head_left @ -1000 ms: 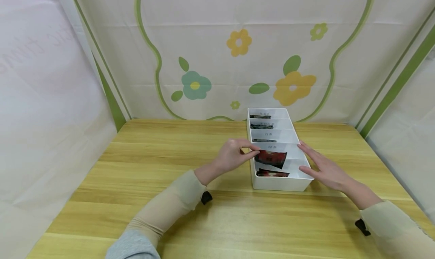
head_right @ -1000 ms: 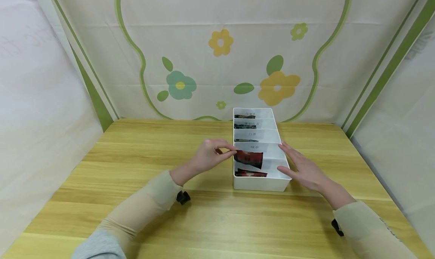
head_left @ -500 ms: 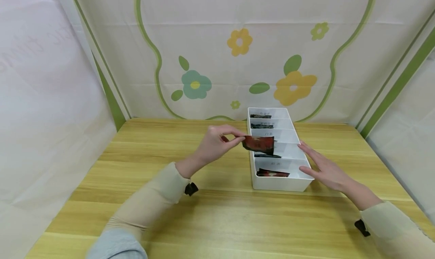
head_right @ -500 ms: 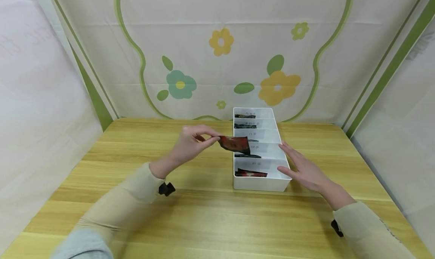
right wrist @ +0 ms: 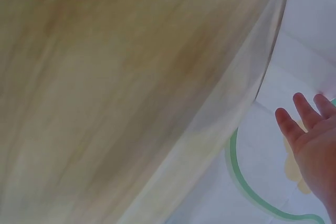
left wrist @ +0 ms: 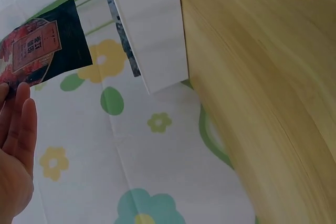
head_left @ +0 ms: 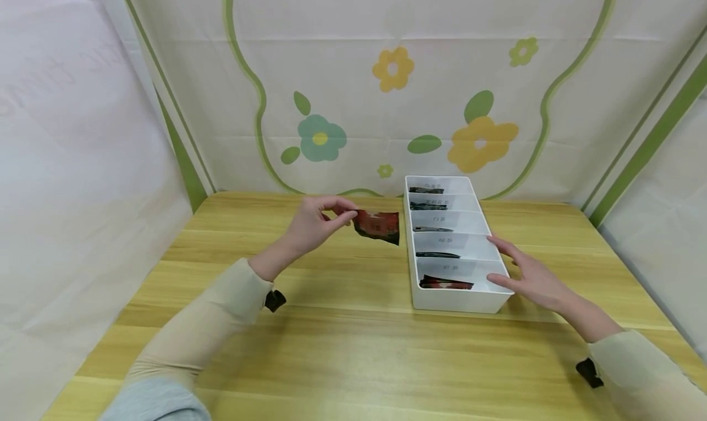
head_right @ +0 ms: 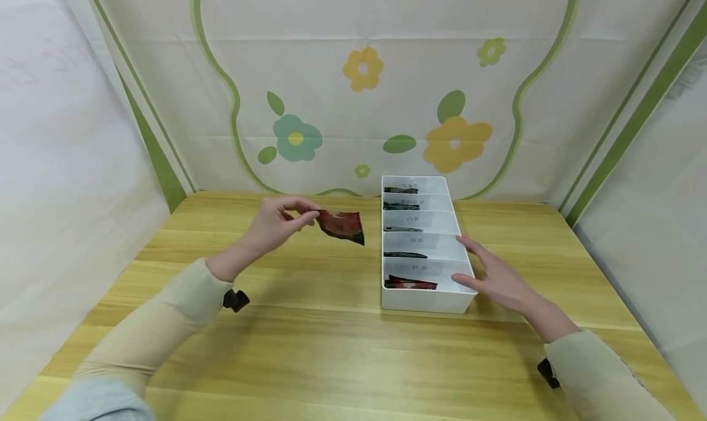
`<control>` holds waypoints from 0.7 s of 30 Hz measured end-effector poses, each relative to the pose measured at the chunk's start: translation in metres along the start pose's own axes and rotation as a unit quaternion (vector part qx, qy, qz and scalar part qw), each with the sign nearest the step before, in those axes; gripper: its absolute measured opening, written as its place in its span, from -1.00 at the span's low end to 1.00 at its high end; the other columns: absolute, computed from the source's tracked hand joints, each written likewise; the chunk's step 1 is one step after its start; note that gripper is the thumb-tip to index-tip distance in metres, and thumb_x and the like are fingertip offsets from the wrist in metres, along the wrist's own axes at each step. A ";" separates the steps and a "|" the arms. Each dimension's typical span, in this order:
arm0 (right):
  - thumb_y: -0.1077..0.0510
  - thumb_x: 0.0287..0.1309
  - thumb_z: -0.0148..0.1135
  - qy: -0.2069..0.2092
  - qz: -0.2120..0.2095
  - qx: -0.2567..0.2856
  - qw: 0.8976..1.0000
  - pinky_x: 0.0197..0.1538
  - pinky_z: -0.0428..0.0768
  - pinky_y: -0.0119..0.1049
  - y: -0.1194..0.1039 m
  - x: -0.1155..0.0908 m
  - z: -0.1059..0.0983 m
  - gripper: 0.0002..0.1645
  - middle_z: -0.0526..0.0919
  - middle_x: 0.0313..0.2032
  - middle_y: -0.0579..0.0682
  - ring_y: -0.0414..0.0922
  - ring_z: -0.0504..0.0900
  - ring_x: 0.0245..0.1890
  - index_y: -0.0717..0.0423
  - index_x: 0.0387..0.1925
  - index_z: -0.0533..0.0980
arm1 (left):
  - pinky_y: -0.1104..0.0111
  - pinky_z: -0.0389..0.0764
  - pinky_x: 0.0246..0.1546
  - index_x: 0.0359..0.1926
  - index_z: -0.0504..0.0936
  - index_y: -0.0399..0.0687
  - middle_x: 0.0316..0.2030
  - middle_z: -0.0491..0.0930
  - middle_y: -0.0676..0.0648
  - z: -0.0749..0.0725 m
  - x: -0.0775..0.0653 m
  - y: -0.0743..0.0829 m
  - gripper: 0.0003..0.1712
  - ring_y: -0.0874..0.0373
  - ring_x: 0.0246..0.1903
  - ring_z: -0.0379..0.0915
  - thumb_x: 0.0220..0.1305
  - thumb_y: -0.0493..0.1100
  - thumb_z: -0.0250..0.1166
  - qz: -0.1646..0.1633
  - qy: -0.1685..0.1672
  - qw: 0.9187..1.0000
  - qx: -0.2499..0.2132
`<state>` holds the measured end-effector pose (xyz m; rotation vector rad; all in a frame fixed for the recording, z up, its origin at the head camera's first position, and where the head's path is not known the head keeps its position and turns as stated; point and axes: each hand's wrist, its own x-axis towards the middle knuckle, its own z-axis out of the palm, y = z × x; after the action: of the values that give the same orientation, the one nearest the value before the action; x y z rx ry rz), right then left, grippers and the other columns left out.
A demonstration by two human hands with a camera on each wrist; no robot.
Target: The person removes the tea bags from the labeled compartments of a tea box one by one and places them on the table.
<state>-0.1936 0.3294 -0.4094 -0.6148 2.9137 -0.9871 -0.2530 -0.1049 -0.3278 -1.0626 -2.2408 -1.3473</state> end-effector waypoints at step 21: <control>-0.02 0.28 0.23 -0.003 0.007 0.002 1.000 0.05 0.24 0.42 0.001 -0.001 0.001 -0.06 0.13 0.41 0.25 0.37 0.21 0.30 -0.05 0.52 -0.04 | 0.40 0.48 -0.48 -0.09 0.62 -0.19 -0.28 0.57 -0.10 -0.066 -0.025 -0.064 -0.86 0.13 -0.33 0.42 0.36 -0.33 0.21 -0.127 0.031 0.989 0.070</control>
<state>-0.1930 0.3296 -0.4111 -0.5952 2.9050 -0.9880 -0.2894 -0.1901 -0.3493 -0.6972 -2.4459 -1.2735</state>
